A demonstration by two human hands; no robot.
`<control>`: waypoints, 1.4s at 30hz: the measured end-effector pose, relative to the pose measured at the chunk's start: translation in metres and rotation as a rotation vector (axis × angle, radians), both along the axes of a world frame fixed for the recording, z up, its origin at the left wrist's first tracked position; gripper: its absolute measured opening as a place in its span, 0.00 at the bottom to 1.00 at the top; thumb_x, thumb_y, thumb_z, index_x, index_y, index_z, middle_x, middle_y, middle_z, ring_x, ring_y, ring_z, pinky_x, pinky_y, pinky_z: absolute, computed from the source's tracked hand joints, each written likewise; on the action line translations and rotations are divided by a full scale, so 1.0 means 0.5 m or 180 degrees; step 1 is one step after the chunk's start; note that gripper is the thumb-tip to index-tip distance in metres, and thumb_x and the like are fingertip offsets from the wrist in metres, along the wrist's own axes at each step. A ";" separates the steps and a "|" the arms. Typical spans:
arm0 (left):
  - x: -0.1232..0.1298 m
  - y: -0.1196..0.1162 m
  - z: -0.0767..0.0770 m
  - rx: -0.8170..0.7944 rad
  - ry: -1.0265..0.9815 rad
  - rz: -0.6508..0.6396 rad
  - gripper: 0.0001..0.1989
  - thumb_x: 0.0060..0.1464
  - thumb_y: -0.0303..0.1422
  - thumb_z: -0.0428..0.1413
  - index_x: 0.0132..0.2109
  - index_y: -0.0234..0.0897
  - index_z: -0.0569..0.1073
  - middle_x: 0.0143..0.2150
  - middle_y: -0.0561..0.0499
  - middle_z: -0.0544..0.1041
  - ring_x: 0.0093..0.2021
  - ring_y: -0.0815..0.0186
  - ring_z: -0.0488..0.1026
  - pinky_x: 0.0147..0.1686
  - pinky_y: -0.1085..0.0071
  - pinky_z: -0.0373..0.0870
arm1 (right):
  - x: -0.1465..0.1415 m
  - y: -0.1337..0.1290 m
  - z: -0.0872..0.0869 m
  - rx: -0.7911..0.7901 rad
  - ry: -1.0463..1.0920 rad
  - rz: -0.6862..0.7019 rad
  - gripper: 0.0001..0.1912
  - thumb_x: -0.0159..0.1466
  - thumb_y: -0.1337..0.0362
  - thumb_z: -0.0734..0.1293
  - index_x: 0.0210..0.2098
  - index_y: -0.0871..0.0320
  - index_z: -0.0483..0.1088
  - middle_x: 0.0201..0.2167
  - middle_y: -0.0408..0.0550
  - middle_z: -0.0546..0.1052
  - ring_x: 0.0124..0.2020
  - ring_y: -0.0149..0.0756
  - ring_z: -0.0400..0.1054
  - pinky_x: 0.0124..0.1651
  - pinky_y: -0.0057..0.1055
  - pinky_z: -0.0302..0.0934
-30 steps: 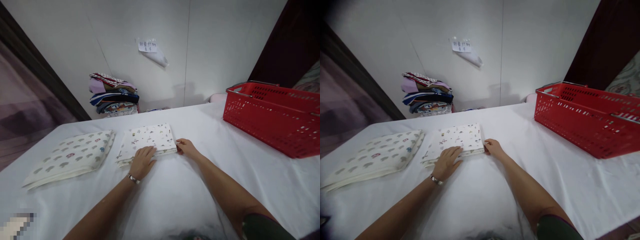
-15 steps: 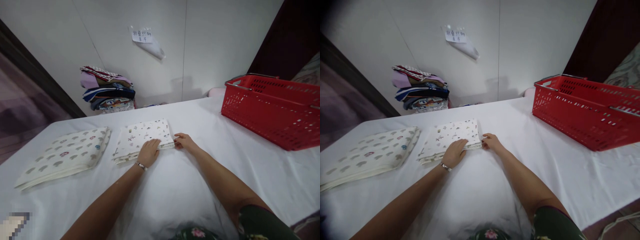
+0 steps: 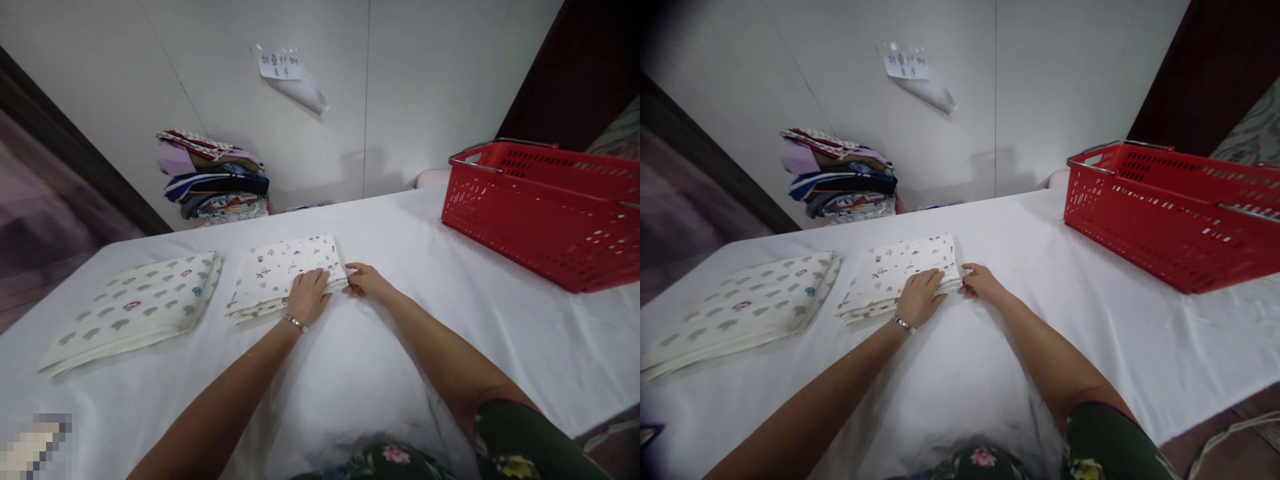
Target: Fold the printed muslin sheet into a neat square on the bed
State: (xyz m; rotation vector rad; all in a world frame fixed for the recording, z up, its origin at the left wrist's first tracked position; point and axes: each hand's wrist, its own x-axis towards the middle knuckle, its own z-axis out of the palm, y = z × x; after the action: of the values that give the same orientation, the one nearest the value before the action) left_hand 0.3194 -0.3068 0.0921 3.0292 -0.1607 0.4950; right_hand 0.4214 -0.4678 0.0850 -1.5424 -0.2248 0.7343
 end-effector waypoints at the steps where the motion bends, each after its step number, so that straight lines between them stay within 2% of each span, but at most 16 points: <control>1: 0.006 -0.003 0.003 -0.0065 0.0037 0.0040 0.20 0.52 0.34 0.52 0.53 0.38 0.65 0.53 0.44 0.69 0.52 0.57 0.64 0.49 0.59 0.60 | 0.002 -0.002 0.001 0.0035 0.0004 -0.0058 0.24 0.57 0.75 0.61 0.53 0.63 0.59 0.26 0.46 0.76 0.20 0.28 0.69 0.18 0.21 0.60; 4: 0.024 -0.001 0.008 -0.0364 0.0189 0.0303 0.14 0.53 0.34 0.50 0.48 0.39 0.69 0.46 0.47 0.73 0.46 0.59 0.67 0.44 0.63 0.63 | 0.008 -0.007 0.001 -0.0148 -0.0111 -0.0138 0.26 0.57 0.74 0.63 0.55 0.61 0.58 0.29 0.47 0.76 0.18 0.26 0.68 0.17 0.20 0.59; 7: 0.035 0.005 0.013 -0.0616 0.0272 0.0590 0.12 0.54 0.35 0.48 0.44 0.39 0.70 0.41 0.49 0.74 0.42 0.60 0.69 0.40 0.66 0.64 | 0.006 -0.006 0.001 -0.0502 -0.0211 -0.0082 0.32 0.55 0.73 0.65 0.58 0.60 0.54 0.25 0.45 0.76 0.15 0.26 0.65 0.17 0.20 0.59; 9: 0.037 0.005 0.016 -0.0692 0.0274 0.0666 0.12 0.54 0.36 0.48 0.43 0.40 0.70 0.40 0.49 0.75 0.41 0.61 0.69 0.39 0.67 0.64 | -0.001 -0.003 0.003 -0.0502 -0.0101 0.0032 0.36 0.55 0.72 0.66 0.60 0.61 0.50 0.23 0.43 0.75 0.16 0.27 0.66 0.17 0.21 0.60; 12: 0.034 0.002 0.017 -0.0742 0.0238 0.0650 0.11 0.54 0.35 0.48 0.42 0.39 0.70 0.38 0.50 0.75 0.40 0.61 0.69 0.38 0.67 0.64 | -0.013 0.004 0.006 -0.0389 -0.0017 0.0112 0.41 0.55 0.68 0.68 0.63 0.60 0.44 0.22 0.42 0.74 0.17 0.29 0.67 0.19 0.23 0.63; 15: 0.032 0.000 0.015 -0.0816 0.0175 0.0616 0.11 0.54 0.35 0.49 0.43 0.39 0.71 0.39 0.50 0.75 0.41 0.61 0.69 0.40 0.67 0.64 | -0.023 0.010 0.003 -0.0369 -0.0170 0.0025 0.42 0.55 0.65 0.69 0.63 0.60 0.45 0.23 0.42 0.73 0.16 0.29 0.66 0.17 0.24 0.62; 21: 0.032 0.002 0.012 -0.0968 0.0115 0.0651 0.12 0.54 0.34 0.49 0.45 0.38 0.70 0.41 0.49 0.75 0.42 0.62 0.69 0.42 0.67 0.65 | -0.035 0.023 -0.010 -0.0059 -0.0180 -0.0111 0.43 0.56 0.64 0.68 0.63 0.53 0.40 0.31 0.44 0.74 0.20 0.28 0.69 0.19 0.22 0.63; 27: 0.032 0.001 0.012 -0.1026 0.0102 0.0654 0.12 0.53 0.34 0.49 0.44 0.38 0.71 0.40 0.49 0.75 0.42 0.62 0.69 0.43 0.67 0.65 | -0.040 0.032 -0.003 0.0032 0.0104 -0.0095 0.39 0.56 0.69 0.65 0.62 0.58 0.43 0.22 0.38 0.70 0.16 0.28 0.66 0.17 0.23 0.61; 33: 0.031 0.004 0.012 -0.1016 0.0100 0.0685 0.12 0.54 0.34 0.49 0.44 0.38 0.70 0.40 0.49 0.74 0.41 0.62 0.69 0.41 0.67 0.65 | -0.044 0.031 0.009 0.0317 -0.0061 -0.0156 0.32 0.52 0.73 0.63 0.57 0.58 0.53 0.18 0.33 0.67 0.14 0.26 0.63 0.15 0.20 0.57; 39: 0.020 -0.006 0.008 -0.0728 0.0099 0.0482 0.14 0.53 0.34 0.49 0.47 0.39 0.68 0.44 0.48 0.74 0.45 0.60 0.68 0.44 0.65 0.63 | -0.037 0.022 0.017 0.0128 0.0231 -0.0096 0.38 0.51 0.73 0.62 0.61 0.61 0.46 0.18 0.37 0.71 0.15 0.28 0.65 0.16 0.21 0.55; 42: 0.013 -0.017 0.007 -0.0597 0.0101 0.0417 0.23 0.51 0.36 0.52 0.54 0.40 0.62 0.50 0.47 0.71 0.49 0.58 0.66 0.47 0.63 0.61 | -0.032 0.020 0.014 0.0211 0.0229 -0.0104 0.39 0.52 0.72 0.63 0.61 0.61 0.46 0.19 0.38 0.72 0.16 0.28 0.65 0.16 0.20 0.53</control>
State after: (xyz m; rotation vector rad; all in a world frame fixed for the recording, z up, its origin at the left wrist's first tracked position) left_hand 0.3260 -0.3153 0.0954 2.8733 0.0820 0.4432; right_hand 0.4054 -0.4579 0.0921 -1.4510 -0.1685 0.7482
